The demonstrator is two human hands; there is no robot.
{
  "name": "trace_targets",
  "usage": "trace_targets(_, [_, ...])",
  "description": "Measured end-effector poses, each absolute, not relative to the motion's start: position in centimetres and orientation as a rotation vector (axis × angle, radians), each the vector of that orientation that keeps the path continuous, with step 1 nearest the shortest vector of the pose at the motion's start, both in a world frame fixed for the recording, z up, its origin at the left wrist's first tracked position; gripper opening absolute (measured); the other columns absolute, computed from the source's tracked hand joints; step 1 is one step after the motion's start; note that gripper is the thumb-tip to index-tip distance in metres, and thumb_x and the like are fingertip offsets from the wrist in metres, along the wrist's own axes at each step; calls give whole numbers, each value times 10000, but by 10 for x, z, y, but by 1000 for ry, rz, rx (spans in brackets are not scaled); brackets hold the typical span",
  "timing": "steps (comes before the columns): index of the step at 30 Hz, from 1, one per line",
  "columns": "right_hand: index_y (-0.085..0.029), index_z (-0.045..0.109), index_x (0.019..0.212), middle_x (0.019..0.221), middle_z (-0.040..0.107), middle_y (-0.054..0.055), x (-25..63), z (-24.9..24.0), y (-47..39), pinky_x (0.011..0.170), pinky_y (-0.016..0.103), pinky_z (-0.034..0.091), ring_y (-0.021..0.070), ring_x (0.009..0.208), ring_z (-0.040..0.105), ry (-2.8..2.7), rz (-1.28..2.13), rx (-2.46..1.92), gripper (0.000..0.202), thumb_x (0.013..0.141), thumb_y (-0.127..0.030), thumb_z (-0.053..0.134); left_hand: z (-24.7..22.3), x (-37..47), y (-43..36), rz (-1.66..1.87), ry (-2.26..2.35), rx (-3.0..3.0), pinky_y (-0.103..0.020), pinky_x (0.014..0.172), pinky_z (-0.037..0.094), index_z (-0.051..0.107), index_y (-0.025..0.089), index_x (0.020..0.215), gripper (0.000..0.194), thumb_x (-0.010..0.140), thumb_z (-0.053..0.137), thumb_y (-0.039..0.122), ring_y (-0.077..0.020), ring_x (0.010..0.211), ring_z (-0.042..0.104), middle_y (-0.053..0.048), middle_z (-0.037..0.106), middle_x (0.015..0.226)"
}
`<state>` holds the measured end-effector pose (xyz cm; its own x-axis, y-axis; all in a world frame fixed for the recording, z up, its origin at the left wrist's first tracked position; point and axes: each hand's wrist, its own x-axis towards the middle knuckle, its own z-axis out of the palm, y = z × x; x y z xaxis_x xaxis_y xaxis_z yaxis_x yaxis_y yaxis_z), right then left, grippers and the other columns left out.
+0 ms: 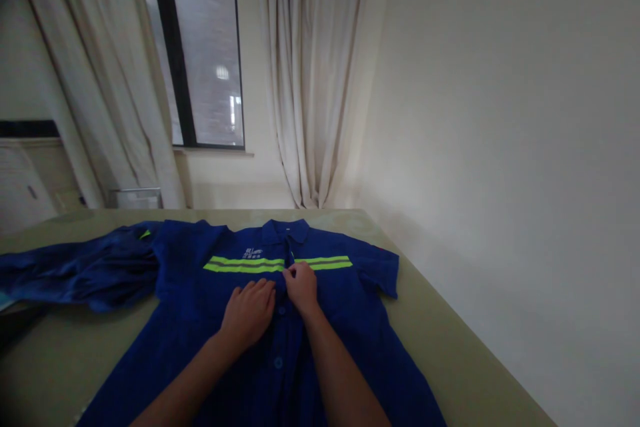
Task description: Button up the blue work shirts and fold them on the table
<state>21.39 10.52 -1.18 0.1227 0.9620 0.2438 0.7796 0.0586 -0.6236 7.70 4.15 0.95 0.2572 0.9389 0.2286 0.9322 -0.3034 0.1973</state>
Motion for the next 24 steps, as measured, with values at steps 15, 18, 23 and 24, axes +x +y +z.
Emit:
trace_targets(15, [-184,779,793,828,764,49,240,-26,119,733,274,479,215,807,689,-1603,560,-1471,123,750,-297,761,-15,77,115,599,1646,2272,-293,840,437,635,190,950,66,953,569,188,-205,982,640,-56,673,1012])
trace_targets(18, [-192,772,746,792,754,46,241,-28,118,719,280,474,218,787,680,-1638,563,-1457,62,700,-233,764,-13,73,120,569,1576,2268,-266,808,442,634,210,934,58,925,603,162,-184,929,650,-20,691,949])
trace_targets(23, [-178,773,775,833,745,60,237,-25,117,749,286,473,213,816,673,-1612,532,-1420,94,757,-247,712,-6,81,112,583,1630,2269,-322,887,440,612,185,953,126,975,495,146,-228,1032,633,-92,680,1061])
trace_targets(24, [-176,772,777,832,744,61,236,-25,117,752,287,473,212,814,671,-1603,529,-1418,104,766,-255,705,-4,84,109,588,1648,2268,-337,917,432,606,179,981,162,984,453,124,-238,1069,624,-112,672,1101])
